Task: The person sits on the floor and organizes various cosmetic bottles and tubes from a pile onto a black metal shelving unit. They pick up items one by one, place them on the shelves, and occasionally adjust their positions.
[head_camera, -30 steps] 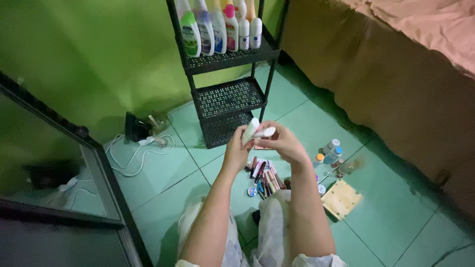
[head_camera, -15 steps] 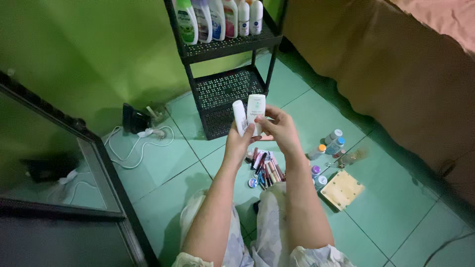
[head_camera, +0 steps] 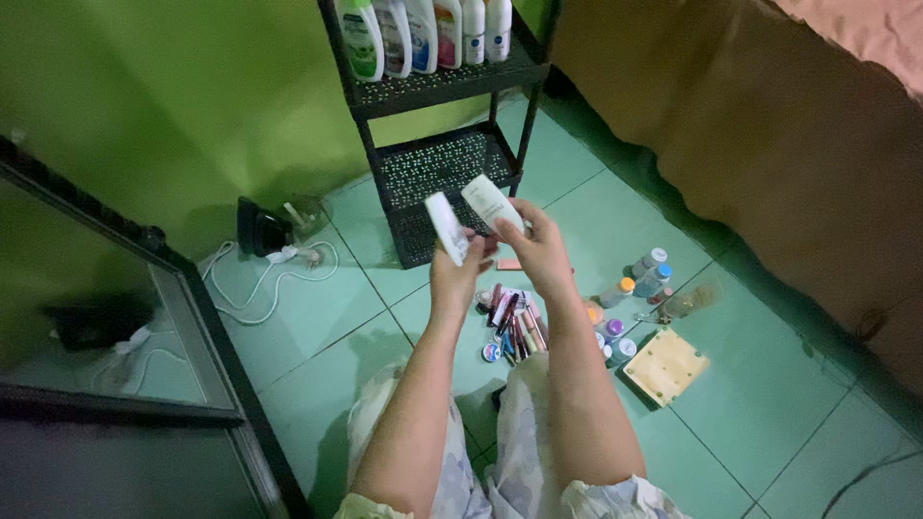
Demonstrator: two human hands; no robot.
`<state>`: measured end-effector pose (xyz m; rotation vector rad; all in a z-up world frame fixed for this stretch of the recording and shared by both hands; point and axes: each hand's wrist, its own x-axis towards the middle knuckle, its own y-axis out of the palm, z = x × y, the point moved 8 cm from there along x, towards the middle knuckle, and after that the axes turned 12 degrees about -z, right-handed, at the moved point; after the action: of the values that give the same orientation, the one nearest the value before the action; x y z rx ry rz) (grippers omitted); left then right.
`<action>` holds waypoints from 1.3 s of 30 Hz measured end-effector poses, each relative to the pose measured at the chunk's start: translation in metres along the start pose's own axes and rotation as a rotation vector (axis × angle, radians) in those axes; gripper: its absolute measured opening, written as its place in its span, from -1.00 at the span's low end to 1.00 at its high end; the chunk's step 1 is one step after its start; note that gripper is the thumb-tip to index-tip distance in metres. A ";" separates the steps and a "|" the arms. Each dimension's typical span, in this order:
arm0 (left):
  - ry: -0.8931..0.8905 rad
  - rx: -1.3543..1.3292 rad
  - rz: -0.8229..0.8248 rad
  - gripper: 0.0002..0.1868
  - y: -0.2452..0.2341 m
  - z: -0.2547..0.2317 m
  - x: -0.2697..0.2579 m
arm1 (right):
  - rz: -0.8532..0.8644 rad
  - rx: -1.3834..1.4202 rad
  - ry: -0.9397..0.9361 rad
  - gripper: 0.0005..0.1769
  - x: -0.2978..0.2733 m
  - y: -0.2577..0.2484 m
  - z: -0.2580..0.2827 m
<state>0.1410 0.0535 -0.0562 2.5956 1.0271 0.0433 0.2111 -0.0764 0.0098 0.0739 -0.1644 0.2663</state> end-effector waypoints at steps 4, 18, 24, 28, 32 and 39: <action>0.174 0.045 -0.139 -0.61 -0.019 -0.005 0.009 | -0.024 -0.077 -0.004 -0.55 0.001 0.000 0.000; 0.077 0.033 0.029 -0.53 -0.002 -0.004 0.002 | -0.099 0.056 -0.076 -0.51 0.006 -0.008 0.000; 0.011 0.063 0.027 -0.55 -0.001 0.006 0.003 | -0.069 0.141 -0.064 -0.54 0.006 -0.006 0.004; 0.043 0.045 0.013 -0.56 -0.003 0.000 0.002 | 0.024 0.008 -0.035 -0.52 0.005 0.002 0.003; 0.049 0.030 -0.010 -0.59 -0.005 -0.007 -0.001 | 0.095 -0.092 0.055 -0.54 -0.004 0.014 0.001; 0.011 -0.005 0.008 -0.59 -0.005 -0.013 -0.005 | 0.075 -0.074 -0.029 -0.60 0.000 0.010 -0.001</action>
<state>0.1324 0.0576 -0.0450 2.5977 1.0189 0.0615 0.2086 -0.0670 0.0095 -0.0021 -0.2057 0.3334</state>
